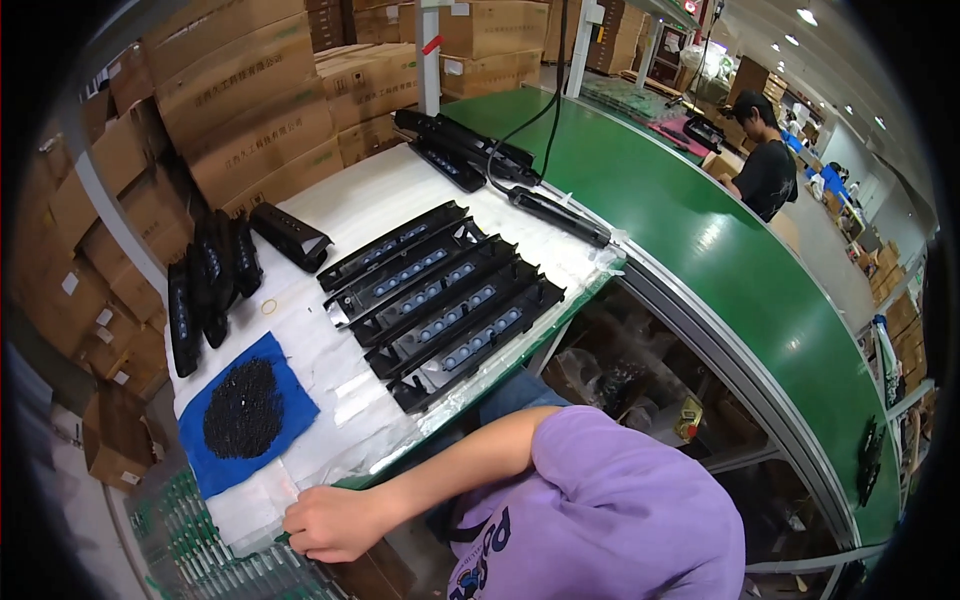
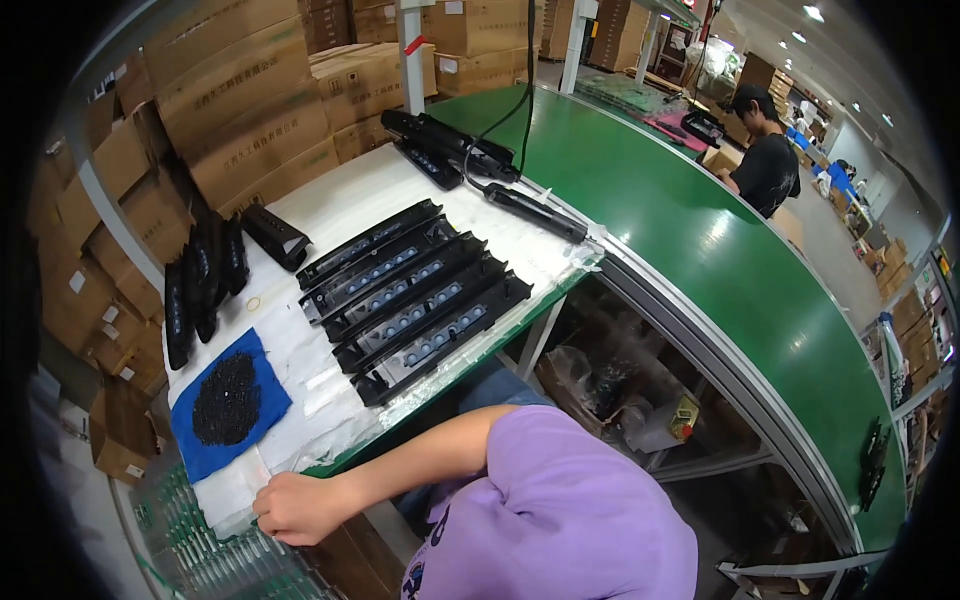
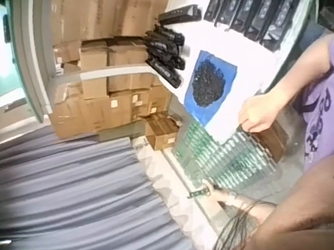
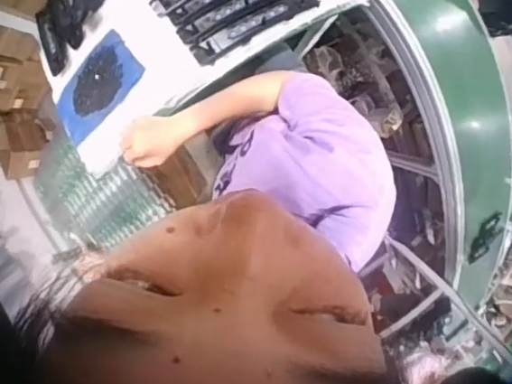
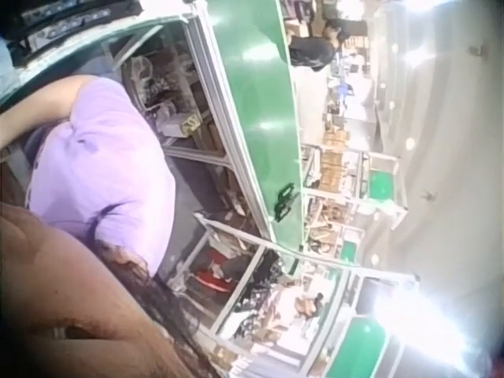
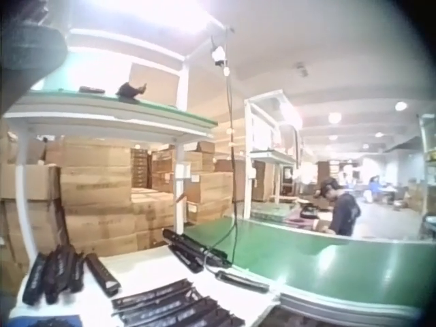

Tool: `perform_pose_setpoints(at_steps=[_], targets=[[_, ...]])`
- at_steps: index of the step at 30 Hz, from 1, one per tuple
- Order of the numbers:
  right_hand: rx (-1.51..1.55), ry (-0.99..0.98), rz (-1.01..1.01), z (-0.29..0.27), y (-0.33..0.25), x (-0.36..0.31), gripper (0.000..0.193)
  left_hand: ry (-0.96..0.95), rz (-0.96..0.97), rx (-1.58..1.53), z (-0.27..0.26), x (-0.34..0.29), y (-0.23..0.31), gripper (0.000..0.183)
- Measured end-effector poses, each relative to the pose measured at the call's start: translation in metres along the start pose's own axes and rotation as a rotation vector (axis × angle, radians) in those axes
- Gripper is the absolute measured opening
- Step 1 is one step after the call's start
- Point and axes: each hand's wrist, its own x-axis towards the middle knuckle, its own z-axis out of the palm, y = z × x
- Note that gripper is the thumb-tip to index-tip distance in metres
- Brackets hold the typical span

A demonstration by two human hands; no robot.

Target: The person is assembling and securing parts of electronic components, likely toner cartridges, using an electric screwdriver on a production line.

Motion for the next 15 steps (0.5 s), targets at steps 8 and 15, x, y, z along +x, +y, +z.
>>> perform_pose_setpoints(at_steps=[8,15], targets=[[-0.224,0.326,-0.074,-0.126,-0.031,-0.024,0.023,-0.887,-0.112,-0.560,0.142,-0.103,0.113,0.022],[-0.478,0.306,0.197,-0.212,-0.017,-0.073,0.029,-1.349,-0.197,-0.706,0.218,-0.182,0.217,0.023]])
